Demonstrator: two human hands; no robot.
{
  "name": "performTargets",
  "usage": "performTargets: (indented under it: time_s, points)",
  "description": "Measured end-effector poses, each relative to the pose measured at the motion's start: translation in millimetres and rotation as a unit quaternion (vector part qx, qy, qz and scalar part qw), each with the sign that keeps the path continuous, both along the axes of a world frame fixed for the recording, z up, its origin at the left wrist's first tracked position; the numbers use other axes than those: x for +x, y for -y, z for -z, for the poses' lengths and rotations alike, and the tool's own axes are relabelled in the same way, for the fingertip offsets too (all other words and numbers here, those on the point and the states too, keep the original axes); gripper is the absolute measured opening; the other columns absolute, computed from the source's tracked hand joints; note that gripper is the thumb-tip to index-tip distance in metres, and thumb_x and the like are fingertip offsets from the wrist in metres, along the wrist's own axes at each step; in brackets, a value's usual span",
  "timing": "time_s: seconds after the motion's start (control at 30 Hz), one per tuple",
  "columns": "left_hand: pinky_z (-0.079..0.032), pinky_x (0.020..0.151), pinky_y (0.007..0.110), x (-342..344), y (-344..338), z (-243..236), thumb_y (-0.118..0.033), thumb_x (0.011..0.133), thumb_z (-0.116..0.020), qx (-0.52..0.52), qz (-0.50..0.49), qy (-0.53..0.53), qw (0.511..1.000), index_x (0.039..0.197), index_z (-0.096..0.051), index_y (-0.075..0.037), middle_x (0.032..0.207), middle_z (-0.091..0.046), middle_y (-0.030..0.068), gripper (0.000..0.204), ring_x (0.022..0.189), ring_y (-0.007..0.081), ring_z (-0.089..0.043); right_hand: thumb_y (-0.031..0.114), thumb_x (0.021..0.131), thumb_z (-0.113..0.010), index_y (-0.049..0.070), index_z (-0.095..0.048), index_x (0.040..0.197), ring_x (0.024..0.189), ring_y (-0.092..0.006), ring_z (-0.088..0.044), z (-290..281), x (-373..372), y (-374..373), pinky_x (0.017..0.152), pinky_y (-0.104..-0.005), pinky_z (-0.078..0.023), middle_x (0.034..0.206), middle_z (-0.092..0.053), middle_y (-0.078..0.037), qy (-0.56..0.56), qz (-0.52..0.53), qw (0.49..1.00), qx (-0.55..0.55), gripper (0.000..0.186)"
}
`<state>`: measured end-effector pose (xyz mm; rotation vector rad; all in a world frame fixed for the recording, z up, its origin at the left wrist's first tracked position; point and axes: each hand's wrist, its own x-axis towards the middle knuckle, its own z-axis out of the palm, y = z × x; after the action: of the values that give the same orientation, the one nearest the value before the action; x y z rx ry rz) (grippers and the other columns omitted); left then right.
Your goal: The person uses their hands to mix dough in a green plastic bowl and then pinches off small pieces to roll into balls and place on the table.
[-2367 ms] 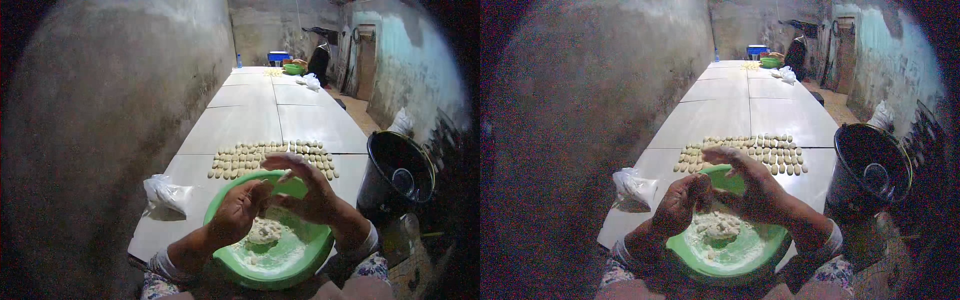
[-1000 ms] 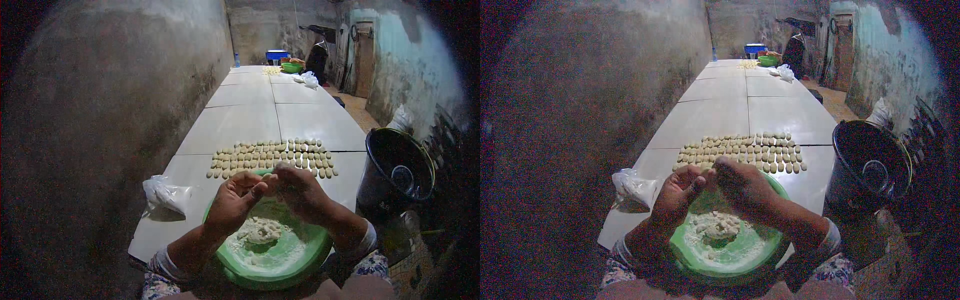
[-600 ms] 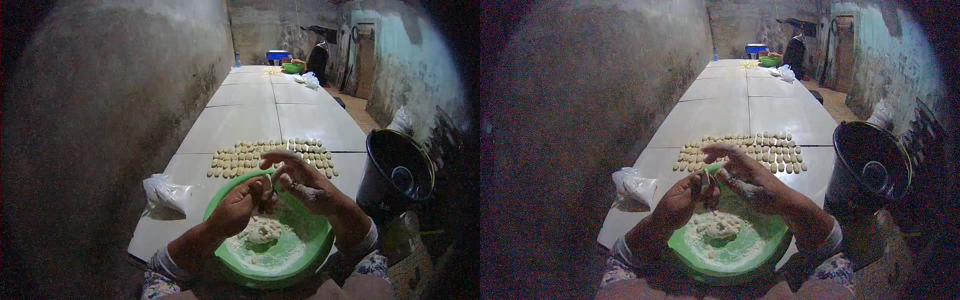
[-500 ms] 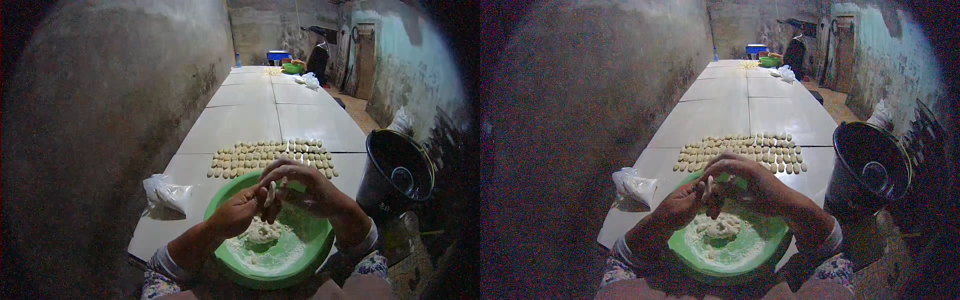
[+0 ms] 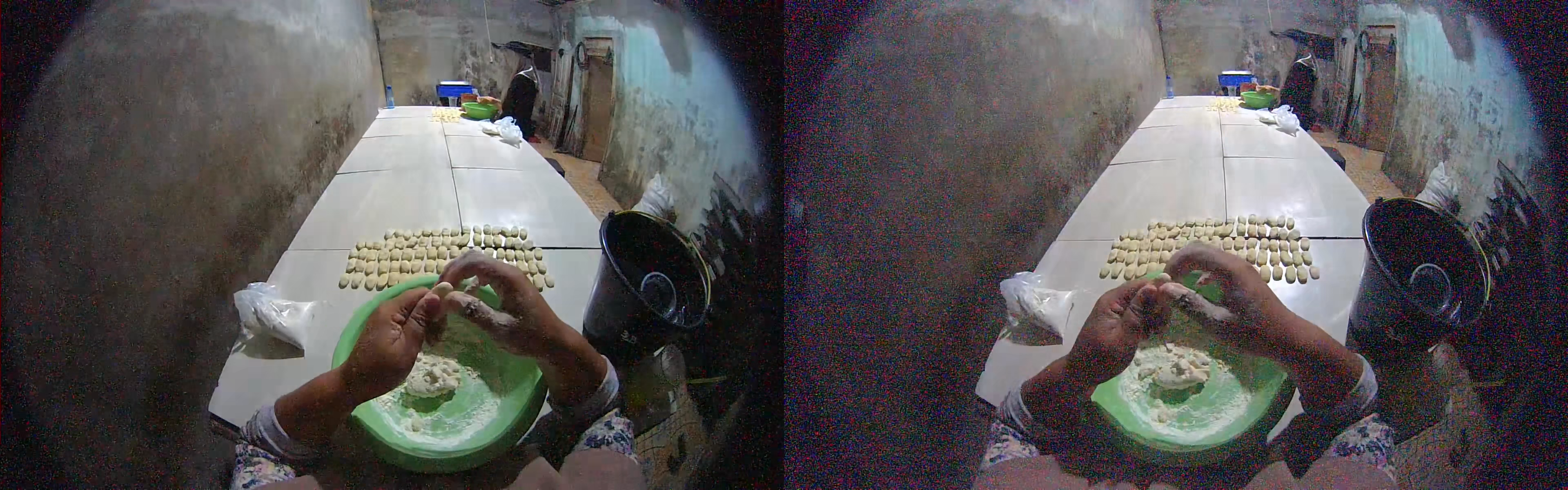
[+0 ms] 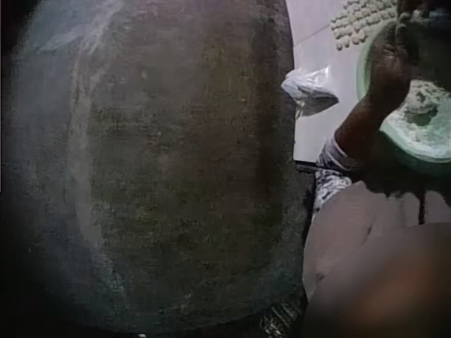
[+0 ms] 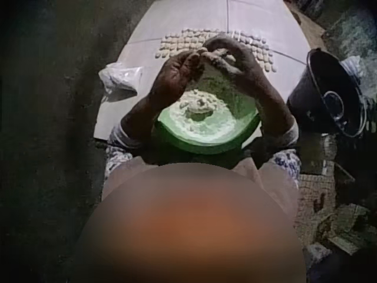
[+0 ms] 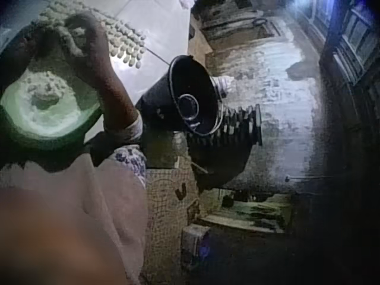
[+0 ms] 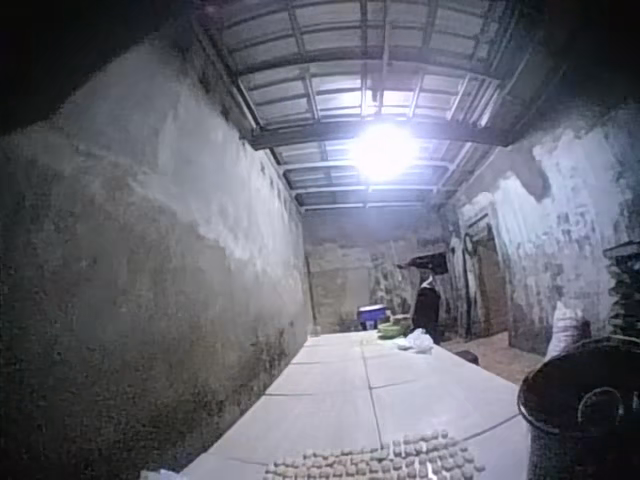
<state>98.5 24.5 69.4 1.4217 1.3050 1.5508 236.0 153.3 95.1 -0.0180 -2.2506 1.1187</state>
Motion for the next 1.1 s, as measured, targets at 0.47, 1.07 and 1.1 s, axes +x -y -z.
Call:
performTargets:
  time_s: [0.47,1.07,1.1]
  points:
    - [-0.042,0.065,0.031,-3,-6,15,-0.043,0.098,-0.031,0.016,-0.019,-0.115,0.993,0.098,-0.054,0.002,0.076,-0.054,0.0081,0.051,0.07,0.0147,-0.05,0.004,0.077,-0.068,0.004,-0.063,0.085,0.078,-0.0212,-0.062,-3,-1,-4,0.068,-0.0312,-0.049,0.085,-0.063,-0.009,-0.054,0.017,0.987,0.153,0.009]
    - [-0.046,0.075,0.027,1,4,2,-0.03,0.095,-0.041,-0.036,0.021,-0.071,0.997,0.115,-0.049,-0.001,0.094,-0.058,0.0052,0.036,0.084,0.0108,-0.055,0.008,0.079,-0.068,0.004,-0.063,0.091,0.081,-0.0151,-0.059,-4,1,-4,0.074,-0.0291,-0.047,0.091,-0.063,-0.008,-0.02,0.001,0.999,0.043,0.013]
    - [-0.046,0.075,0.027,3,5,-2,-0.032,0.092,-0.044,-0.039,0.04,-0.005,0.998,0.115,-0.049,-0.001,0.094,-0.058,0.0049,0.039,0.083,0.0111,-0.054,0.008,0.08,-0.067,0.006,-0.063,0.097,0.083,-0.0148,-0.058,-5,0,-4,0.075,-0.0288,-0.046,0.094,-0.062,-0.008,-0.014,-0.021,0.999,-0.042,0.018]
